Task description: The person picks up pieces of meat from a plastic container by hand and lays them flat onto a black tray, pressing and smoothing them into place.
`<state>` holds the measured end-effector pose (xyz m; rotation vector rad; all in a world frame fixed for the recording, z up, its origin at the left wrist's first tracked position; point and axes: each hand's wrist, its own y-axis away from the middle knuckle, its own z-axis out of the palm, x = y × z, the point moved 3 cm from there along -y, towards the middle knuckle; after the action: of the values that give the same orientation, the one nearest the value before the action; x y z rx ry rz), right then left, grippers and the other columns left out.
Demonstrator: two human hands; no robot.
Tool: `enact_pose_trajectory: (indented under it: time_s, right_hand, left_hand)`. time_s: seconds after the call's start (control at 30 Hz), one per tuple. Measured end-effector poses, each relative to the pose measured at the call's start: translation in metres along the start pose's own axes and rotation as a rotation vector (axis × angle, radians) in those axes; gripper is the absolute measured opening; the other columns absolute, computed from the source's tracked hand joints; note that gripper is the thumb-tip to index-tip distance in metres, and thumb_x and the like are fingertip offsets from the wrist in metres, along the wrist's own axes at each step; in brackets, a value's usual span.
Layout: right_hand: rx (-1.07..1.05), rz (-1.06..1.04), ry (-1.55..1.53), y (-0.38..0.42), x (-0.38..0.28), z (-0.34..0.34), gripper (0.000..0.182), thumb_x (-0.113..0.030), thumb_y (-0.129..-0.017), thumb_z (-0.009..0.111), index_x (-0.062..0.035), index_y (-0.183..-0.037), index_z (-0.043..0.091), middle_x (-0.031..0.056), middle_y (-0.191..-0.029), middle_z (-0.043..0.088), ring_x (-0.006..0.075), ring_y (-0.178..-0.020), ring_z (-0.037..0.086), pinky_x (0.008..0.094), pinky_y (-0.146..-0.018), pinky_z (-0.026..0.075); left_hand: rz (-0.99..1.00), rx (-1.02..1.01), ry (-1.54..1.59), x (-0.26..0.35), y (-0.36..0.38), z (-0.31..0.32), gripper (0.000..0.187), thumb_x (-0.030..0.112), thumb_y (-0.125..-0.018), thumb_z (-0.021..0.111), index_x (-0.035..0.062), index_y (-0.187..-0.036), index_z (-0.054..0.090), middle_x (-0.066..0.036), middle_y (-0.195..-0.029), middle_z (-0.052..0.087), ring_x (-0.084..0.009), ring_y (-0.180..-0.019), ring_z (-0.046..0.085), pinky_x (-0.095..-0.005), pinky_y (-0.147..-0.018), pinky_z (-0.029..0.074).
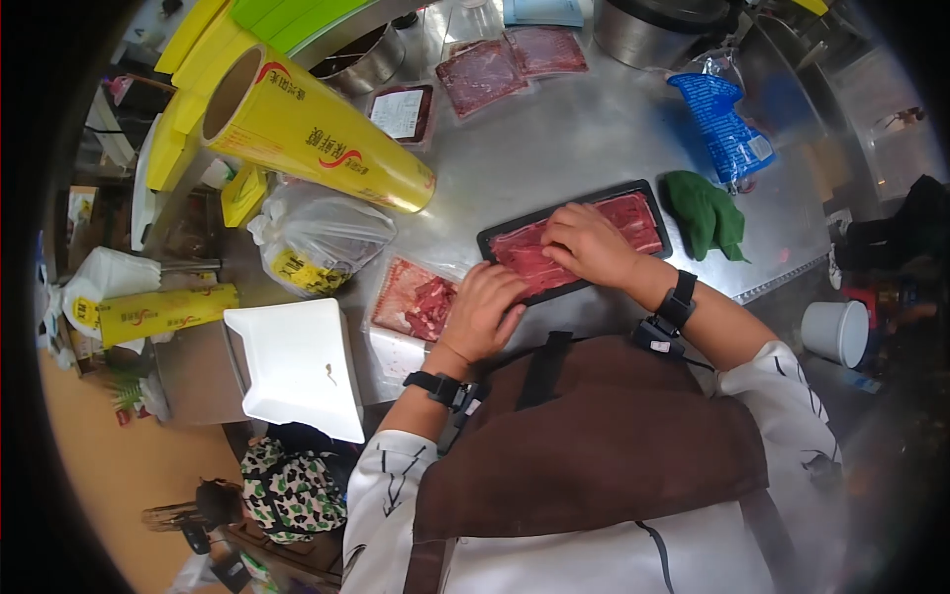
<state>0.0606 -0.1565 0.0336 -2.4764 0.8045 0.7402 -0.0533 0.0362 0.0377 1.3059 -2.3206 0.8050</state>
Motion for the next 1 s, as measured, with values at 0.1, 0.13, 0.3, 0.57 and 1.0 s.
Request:
enact_pose_trajectory:
  time_s: [0.1,0.13,0.3,0.57,1.0]
  right_hand:
    - [-0.014,-0.052,0.049,-0.013,-0.003,0.013,0.017,-0.019,-0.081,0.074,-0.0075,-0.092,0.070,0.0077,-0.097,0.061,0.0292,-0.098,0.058,0.0421,-0.086,0.045]
    - [-0.029,-0.061,0.058,-0.015,-0.003,0.017,0.018,-0.020,-0.080,0.075,-0.0076,-0.093,0.070,0.0079,-0.097,0.061,0.0292,-0.098,0.058,0.0420,-0.087,0.045]
    - [-0.044,-0.071,0.065,-0.022,-0.003,0.032,0.015,-0.018,-0.078,0.073,-0.0084,-0.089,0.071,0.0074,-0.096,0.060,0.0278,-0.099,0.058,0.0418,-0.088,0.045]
    - [-0.052,-0.076,-0.012,-0.028,-0.003,0.037,0.005,-0.011,-0.079,0.067,-0.0078,-0.079,0.064,0.0071,-0.091,0.060,0.0287,-0.095,0.058,0.0436,-0.084,0.045]
    - [-0.049,-0.105,0.053,-0.030,-0.007,0.036,0.010,-0.014,-0.079,0.070,-0.0077,-0.087,0.069,0.0067,-0.092,0.060,0.0286,-0.098,0.058,0.0420,-0.087,0.045]
  left_hand:
    - [-0.004,-0.069,-0.068,-0.006,0.009,0.008,0.037,0.013,-0.084,0.069,0.0057,-0.119,0.063,-0.011,-0.122,0.061,-0.0317,-0.121,0.054,-0.0507,-0.112,0.036]
    - [-0.007,-0.071,-0.086,-0.007,0.012,0.009,0.037,0.013,-0.084,0.069,0.0059,-0.120,0.064,-0.011,-0.124,0.061,-0.0318,-0.122,0.054,-0.0507,-0.112,0.036]
    - [-0.054,-0.096,-0.145,-0.004,0.024,0.005,0.042,0.015,-0.085,0.069,0.0070,-0.125,0.063,-0.010,-0.132,0.058,-0.0302,-0.131,0.049,-0.0512,-0.114,0.032]
    - [-0.076,-0.105,-0.139,-0.007,0.033,0.010,0.047,0.016,-0.085,0.069,0.0063,-0.131,0.060,-0.011,-0.137,0.056,-0.0307,-0.133,0.047,-0.0518,-0.115,0.030]
    - [-0.141,-0.103,-0.275,-0.018,0.010,0.013,0.047,0.017,-0.087,0.066,0.0048,-0.132,0.058,-0.010,-0.138,0.055,-0.0289,-0.133,0.045,-0.0512,-0.117,0.027]
